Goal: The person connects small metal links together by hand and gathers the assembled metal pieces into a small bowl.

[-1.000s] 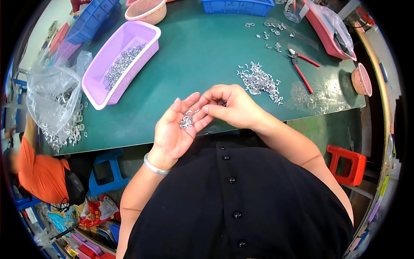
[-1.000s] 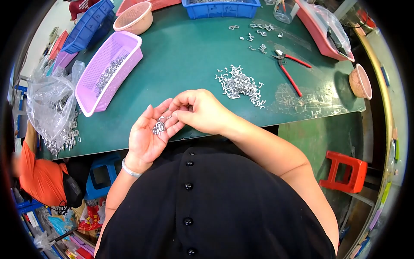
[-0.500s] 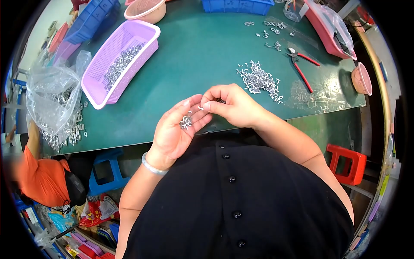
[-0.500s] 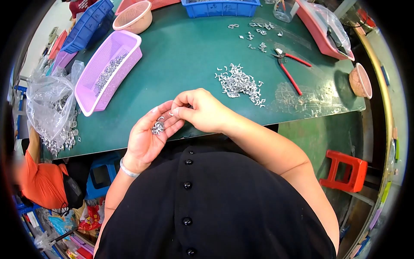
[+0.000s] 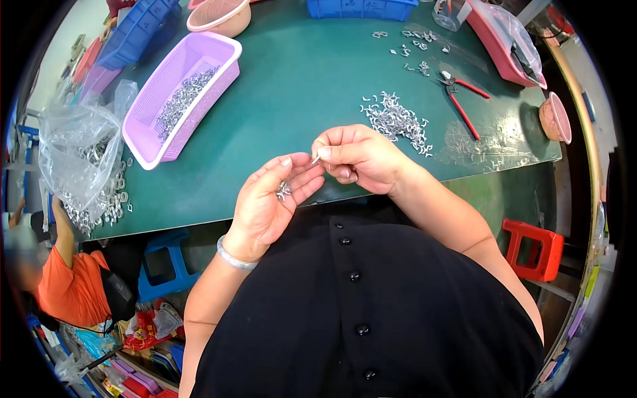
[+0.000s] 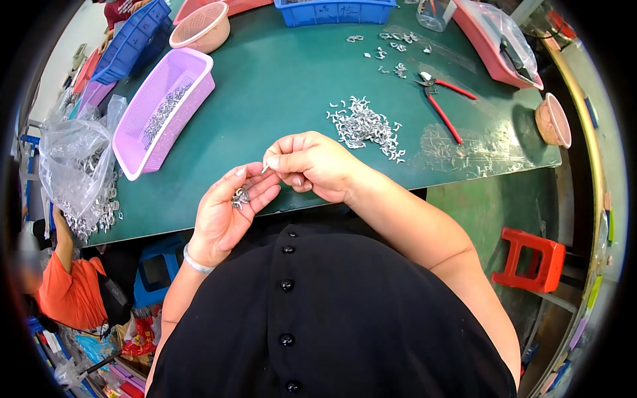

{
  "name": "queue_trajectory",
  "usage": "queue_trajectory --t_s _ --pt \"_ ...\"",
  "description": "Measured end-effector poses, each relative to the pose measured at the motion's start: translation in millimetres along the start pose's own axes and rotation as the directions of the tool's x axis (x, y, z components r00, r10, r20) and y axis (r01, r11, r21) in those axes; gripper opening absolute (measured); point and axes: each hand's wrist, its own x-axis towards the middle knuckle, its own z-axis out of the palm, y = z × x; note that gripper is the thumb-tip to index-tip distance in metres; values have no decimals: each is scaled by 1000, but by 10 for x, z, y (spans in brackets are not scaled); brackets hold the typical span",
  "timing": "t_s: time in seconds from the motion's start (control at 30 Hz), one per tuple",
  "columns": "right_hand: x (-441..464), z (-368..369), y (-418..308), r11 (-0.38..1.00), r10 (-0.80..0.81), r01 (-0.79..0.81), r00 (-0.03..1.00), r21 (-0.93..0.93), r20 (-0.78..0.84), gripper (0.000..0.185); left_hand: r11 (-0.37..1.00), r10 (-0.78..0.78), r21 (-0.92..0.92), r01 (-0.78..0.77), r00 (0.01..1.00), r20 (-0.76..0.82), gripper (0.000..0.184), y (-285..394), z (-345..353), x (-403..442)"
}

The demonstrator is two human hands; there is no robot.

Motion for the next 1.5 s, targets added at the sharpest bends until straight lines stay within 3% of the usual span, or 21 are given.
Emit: queue_trajectory --t_s 0.27,0.47,0.57,0.63,0.73,0.77,0.83,1.03,1.23,1.33,1.5 --pt "-8 -45 8 997 19 -20 999 75 27 12 1000 -9 -12 9 1000 3 28 -1 -2 6" --pt "-8 -13 -22 953 -161 133 984 271 82 9 986 -23 -164 32 998 60 46 13 -28 40" --pt "-4 -8 -50 974 -181 168 980 150 83 10 980 -31 -191 56 991 128 52 10 0 39" --pt "-15 65 -73 980 -114 110 993 -168 -11 9 973 -27 -219 66 984 174 54 -4 -2 34" --pt "9 190 21 902 -186 182 982 -391 28 9 973 -31 -219 72 982 185 54 -9 10 37" --pt "44 158 99 745 -336 306 940 -593 62 8 975 -34 -212 72 983 179 53 -8 17 39" --pt "19 201 76 501 -399 319 910 -805 112 6 974 -39 -215 75 986 164 52 -9 29 34" --pt "50 201 173 398 -554 407 821 -822 138 5 974 -45 -215 75 989 143 51 -21 28 26" --pt "14 205 193 687 -474 369 881 -625 -1 2 987 -52 -143 77 984 168 47 -17 36 28" --pt "6 181 152 464 -589 430 803 -775 93 2 995 -81 -54 87 991 107 40 0 50 -6" --pt "-25 181 136 423 -641 487 757 -764 128 4 993 -115 27 113 988 105 22 15 -55 -24"
